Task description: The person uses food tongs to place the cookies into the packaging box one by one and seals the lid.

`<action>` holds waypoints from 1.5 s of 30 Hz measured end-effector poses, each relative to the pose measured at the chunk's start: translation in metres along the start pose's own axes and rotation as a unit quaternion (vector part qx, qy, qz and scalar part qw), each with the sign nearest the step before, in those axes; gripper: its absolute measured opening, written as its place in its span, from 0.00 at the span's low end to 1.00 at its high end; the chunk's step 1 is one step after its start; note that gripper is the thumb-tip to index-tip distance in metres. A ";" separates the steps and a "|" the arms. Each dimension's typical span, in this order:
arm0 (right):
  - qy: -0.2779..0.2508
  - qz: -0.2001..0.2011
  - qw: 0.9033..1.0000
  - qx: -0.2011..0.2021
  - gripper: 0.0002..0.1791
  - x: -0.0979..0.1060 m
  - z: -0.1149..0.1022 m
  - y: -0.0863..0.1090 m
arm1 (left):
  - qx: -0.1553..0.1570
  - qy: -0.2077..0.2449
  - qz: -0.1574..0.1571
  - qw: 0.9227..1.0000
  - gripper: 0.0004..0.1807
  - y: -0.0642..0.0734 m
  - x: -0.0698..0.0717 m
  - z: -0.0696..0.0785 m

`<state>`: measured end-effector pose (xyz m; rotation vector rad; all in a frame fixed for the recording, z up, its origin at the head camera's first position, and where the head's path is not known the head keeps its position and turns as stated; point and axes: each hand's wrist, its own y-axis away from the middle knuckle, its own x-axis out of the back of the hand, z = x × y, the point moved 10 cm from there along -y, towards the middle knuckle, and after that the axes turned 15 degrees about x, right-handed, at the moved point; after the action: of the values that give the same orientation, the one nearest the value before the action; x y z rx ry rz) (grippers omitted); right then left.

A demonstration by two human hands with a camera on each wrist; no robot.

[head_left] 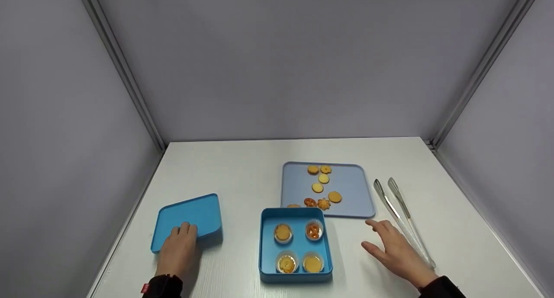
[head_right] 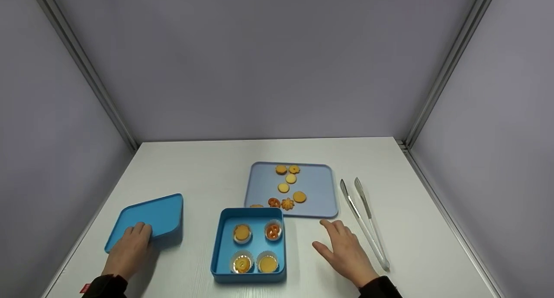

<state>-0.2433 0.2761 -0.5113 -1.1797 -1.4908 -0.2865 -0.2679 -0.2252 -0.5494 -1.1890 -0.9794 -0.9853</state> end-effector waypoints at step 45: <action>-0.465 -0.084 0.869 -0.143 0.33 -0.063 -0.046 -0.031 | 0.176 0.678 -0.185 0.689 0.27 0.013 0.083 0.114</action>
<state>-0.2497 0.1961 -0.5377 -1.5282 -2.4668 -0.0337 -0.2411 -0.1180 -0.4609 0.2668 -0.1076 -1.5071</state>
